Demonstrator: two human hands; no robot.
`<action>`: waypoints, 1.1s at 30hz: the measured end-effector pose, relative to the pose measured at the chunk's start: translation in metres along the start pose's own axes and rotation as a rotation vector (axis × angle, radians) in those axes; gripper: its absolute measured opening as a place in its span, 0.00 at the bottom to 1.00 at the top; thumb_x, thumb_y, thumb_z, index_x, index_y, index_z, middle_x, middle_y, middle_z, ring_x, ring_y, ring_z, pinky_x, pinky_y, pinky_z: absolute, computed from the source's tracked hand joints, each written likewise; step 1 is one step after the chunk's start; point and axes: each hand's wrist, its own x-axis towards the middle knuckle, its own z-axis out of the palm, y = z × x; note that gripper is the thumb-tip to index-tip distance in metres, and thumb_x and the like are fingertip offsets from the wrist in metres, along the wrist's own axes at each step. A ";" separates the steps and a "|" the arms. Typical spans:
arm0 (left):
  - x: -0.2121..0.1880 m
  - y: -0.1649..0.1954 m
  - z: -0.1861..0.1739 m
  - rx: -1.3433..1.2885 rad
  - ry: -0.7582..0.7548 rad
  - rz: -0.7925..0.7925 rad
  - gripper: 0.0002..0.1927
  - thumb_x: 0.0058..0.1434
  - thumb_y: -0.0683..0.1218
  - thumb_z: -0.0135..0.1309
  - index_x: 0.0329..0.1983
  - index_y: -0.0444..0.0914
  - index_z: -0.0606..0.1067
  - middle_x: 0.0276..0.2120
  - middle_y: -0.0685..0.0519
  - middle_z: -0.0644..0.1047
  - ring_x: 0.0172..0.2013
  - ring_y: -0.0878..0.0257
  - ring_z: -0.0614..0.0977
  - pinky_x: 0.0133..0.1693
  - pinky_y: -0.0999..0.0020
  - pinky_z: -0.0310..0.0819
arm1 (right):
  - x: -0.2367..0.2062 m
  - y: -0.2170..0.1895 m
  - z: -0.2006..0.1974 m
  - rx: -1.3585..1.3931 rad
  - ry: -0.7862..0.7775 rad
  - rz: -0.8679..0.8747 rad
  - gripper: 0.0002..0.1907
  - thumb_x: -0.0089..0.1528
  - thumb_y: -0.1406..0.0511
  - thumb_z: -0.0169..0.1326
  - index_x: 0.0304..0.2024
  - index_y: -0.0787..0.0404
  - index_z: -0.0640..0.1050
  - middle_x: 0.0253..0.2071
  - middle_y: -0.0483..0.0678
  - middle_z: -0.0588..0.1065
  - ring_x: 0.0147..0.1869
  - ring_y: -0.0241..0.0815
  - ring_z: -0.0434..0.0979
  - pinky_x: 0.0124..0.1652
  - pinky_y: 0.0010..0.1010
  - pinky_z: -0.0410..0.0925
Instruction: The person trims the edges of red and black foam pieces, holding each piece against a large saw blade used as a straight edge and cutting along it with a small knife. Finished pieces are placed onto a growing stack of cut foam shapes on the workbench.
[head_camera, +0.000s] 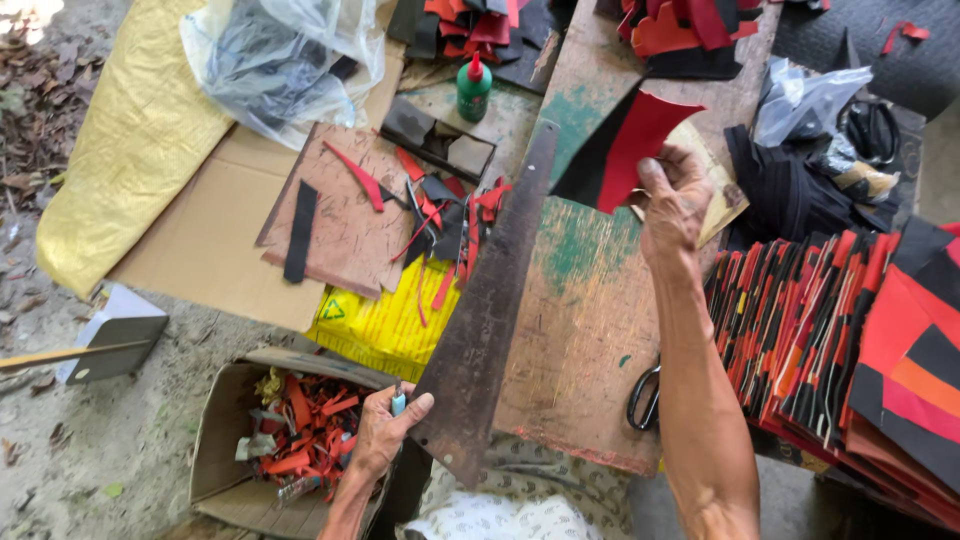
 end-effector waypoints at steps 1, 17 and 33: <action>0.009 0.003 0.001 0.039 -0.006 -0.006 0.14 0.57 0.49 0.68 0.28 0.37 0.76 0.20 0.66 0.62 0.23 0.75 0.60 0.25 0.74 0.52 | 0.006 -0.004 0.010 0.077 0.020 0.040 0.07 0.65 0.73 0.54 0.47 0.65 0.75 0.39 0.49 0.79 0.36 0.39 0.80 0.33 0.33 0.75; 0.086 0.039 0.020 0.161 -0.033 -0.091 0.18 0.52 0.54 0.69 0.26 0.35 0.79 0.18 0.65 0.65 0.22 0.73 0.63 0.25 0.72 0.56 | 0.062 0.048 0.040 -1.138 -0.019 -0.452 0.17 0.62 0.65 0.63 0.48 0.71 0.79 0.39 0.55 0.78 0.42 0.48 0.76 0.40 0.41 0.72; 0.118 0.038 0.016 0.189 -0.106 -0.173 0.25 0.52 0.54 0.69 0.16 0.39 0.66 0.16 0.63 0.61 0.21 0.72 0.60 0.24 0.69 0.52 | 0.169 0.034 0.093 0.228 -0.230 -0.020 0.08 0.67 0.75 0.61 0.47 0.69 0.75 0.44 0.51 0.78 0.44 0.37 0.81 0.49 0.28 0.78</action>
